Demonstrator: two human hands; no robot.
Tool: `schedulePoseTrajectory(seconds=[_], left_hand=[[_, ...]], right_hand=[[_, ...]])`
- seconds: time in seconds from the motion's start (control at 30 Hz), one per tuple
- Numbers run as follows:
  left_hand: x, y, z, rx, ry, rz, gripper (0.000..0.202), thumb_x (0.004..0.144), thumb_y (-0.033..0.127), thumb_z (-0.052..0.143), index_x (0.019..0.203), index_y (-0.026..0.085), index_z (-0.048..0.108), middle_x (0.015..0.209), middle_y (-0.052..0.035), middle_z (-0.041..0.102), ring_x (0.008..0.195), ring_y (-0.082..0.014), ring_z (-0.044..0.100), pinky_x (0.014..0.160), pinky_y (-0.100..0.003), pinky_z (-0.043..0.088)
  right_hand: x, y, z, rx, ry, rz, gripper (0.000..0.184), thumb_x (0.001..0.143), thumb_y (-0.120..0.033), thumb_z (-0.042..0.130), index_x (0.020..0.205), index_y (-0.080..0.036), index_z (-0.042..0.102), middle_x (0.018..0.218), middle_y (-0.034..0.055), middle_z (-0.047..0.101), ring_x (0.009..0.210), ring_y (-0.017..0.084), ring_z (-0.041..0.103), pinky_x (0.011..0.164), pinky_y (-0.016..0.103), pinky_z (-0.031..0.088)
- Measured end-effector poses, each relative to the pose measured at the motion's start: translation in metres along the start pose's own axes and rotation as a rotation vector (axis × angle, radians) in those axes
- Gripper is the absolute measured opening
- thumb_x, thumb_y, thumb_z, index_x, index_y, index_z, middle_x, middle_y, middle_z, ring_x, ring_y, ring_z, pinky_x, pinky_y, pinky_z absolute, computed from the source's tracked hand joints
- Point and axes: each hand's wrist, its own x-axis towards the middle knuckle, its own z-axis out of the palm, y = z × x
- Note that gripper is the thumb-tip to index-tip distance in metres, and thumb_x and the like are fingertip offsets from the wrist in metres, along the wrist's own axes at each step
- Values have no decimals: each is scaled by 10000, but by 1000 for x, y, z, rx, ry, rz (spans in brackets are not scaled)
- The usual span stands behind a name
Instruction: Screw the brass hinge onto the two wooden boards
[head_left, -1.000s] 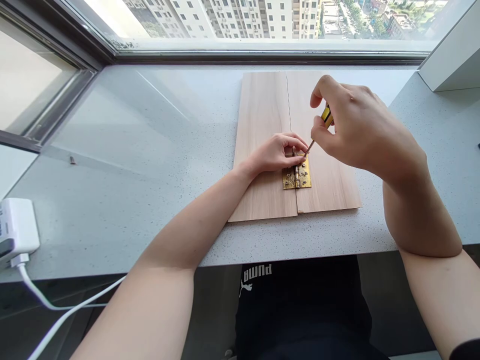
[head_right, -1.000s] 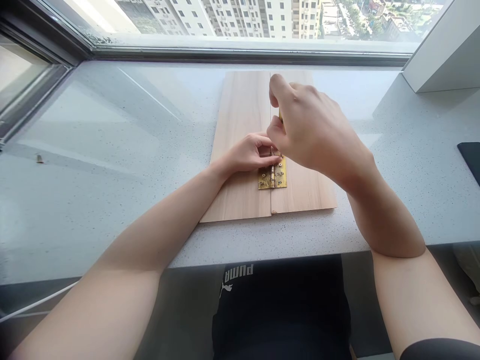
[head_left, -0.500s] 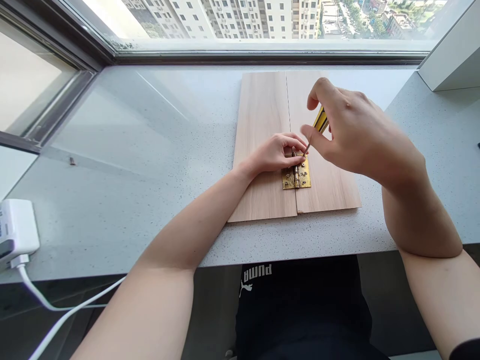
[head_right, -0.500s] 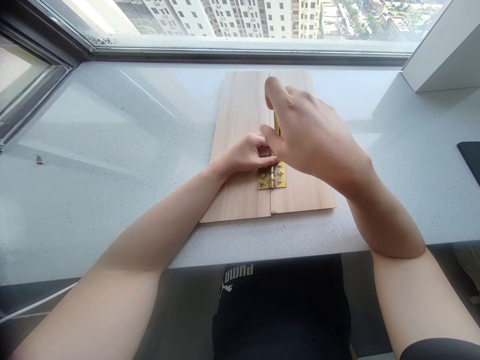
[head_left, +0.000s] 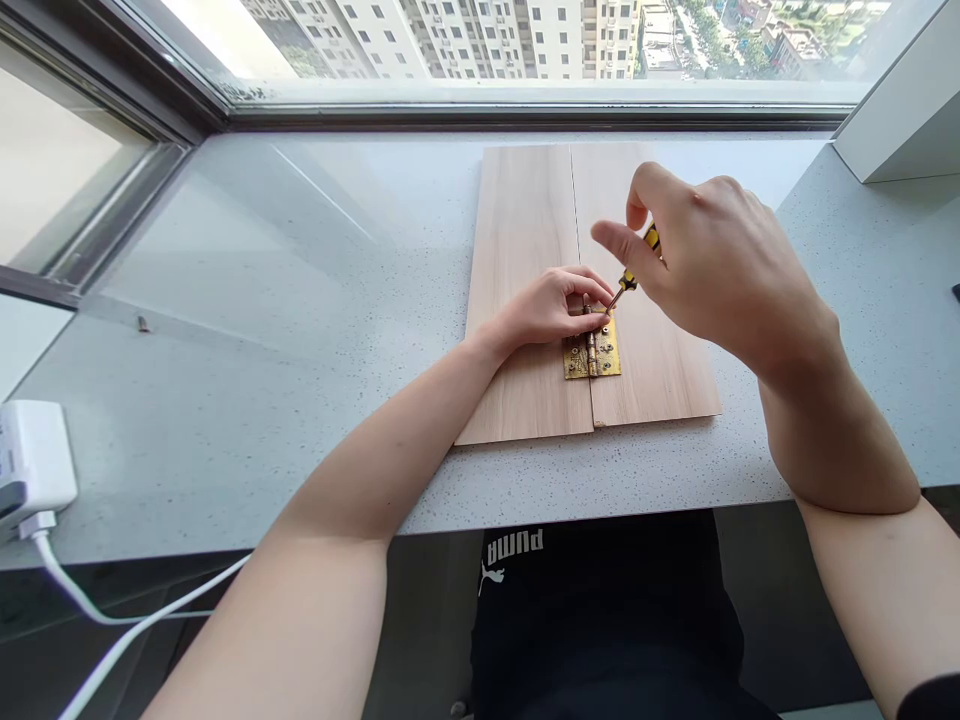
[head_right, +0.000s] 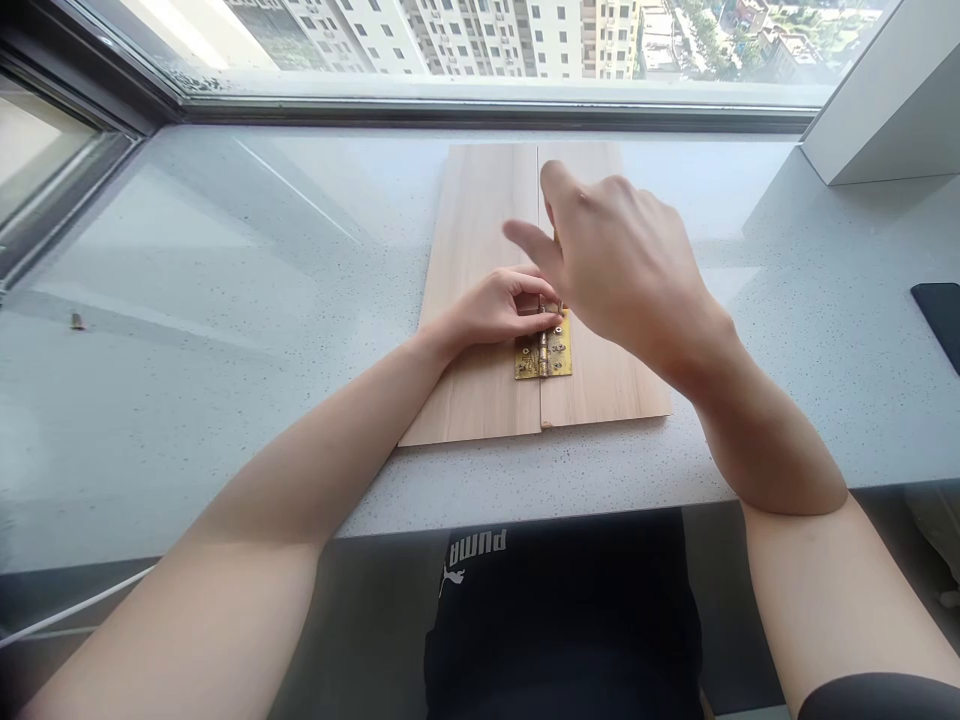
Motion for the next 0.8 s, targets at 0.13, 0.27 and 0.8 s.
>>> schedulePoseTrajectory(seconds=[0.13,0.27,0.8], left_hand=[[1,-3,1,-24,0,-11,269,877,422,950,1043,211,931,1236,-131,849,1105,-277,810,937,-404,696],[0,2,0,-11,2,6,195,891,381,932,994,216,919,1202,-119,851,1059,-261,804,880,-369,681],[0,3,1,27,27,-22,157,902,353,936,948,206,905,1063,-108,844,1000,-266,796,880,-385,669]], right_hand=[[-1,9,-4,48,-29,-101,170,1147,-320,560,1272,-271,665,1003,106,786,882,342,678,801,447,428],[-6,16,-1,132,-14,-259,308,1048,-255,667,1354,-256,628,1250,132,787,1034,332,711,871,440,479],[-7,6,2,37,45,-103,199,1128,-456,693,1212,-277,672,969,94,737,844,340,659,791,446,433]])
